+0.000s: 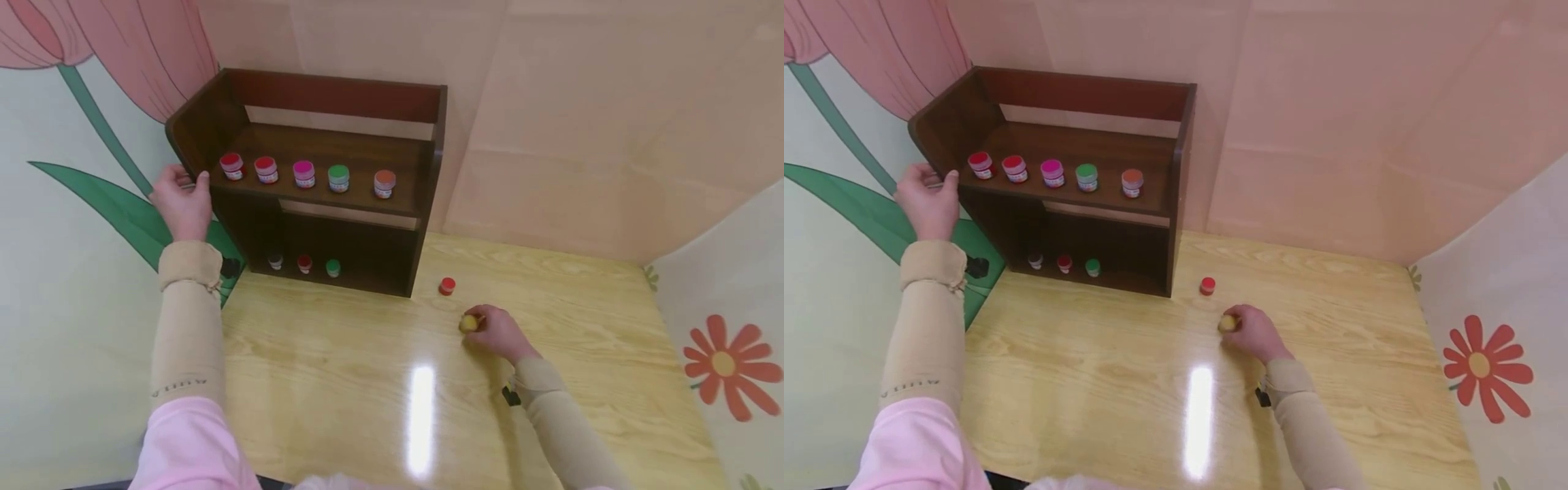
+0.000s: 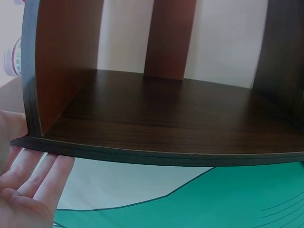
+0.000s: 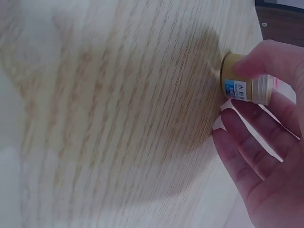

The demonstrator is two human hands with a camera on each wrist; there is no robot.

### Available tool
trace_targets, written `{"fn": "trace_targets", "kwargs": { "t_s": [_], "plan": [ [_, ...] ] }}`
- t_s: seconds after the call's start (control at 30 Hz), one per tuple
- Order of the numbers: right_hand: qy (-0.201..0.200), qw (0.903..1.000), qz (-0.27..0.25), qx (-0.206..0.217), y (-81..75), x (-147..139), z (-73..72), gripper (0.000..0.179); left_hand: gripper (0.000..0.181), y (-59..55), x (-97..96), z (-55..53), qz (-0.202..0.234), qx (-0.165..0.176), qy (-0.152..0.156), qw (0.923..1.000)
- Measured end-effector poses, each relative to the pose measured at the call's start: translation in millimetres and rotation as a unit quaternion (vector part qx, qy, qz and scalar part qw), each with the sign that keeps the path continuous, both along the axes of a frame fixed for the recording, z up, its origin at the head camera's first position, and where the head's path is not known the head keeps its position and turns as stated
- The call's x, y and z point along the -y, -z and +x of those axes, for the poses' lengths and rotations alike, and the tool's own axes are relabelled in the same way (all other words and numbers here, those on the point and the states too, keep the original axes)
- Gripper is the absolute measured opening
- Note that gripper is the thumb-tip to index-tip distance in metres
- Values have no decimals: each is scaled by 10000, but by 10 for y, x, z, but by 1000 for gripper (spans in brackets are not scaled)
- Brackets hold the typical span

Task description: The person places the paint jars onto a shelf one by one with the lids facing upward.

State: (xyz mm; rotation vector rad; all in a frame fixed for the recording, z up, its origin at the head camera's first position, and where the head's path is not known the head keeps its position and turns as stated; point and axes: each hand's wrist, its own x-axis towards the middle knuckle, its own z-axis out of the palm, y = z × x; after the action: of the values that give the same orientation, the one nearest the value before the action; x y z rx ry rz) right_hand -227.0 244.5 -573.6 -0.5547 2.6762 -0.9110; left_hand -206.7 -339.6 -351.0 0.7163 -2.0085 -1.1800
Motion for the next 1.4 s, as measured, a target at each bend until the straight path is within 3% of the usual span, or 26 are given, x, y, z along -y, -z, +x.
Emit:
{"fn": "trace_targets", "kwargs": {
  "t_s": [0.47,0.8,0.97,1.17,1.4],
  "plan": [
    [213,9994,-264,-94,114,-44,-27,42,37,11,-25,-2,-150,-195,-64,9997],
    [383,9976,-398,-421,245,-27,62,41,36,2,-16,2,-151,-275,-46,9995],
    [453,9943,-547,-792,235,-55,118,40,35,20,-26,-10,-190,-319,-16,9993],
    [518,9923,-648,-917,260,-65,133,39,35,31,-16,-23,-271,-342,-58,9990],
    [911,9885,-855,-852,329,4,154,35,32,48,-5,-25,-275,-369,-49,9989]
  ]
}}
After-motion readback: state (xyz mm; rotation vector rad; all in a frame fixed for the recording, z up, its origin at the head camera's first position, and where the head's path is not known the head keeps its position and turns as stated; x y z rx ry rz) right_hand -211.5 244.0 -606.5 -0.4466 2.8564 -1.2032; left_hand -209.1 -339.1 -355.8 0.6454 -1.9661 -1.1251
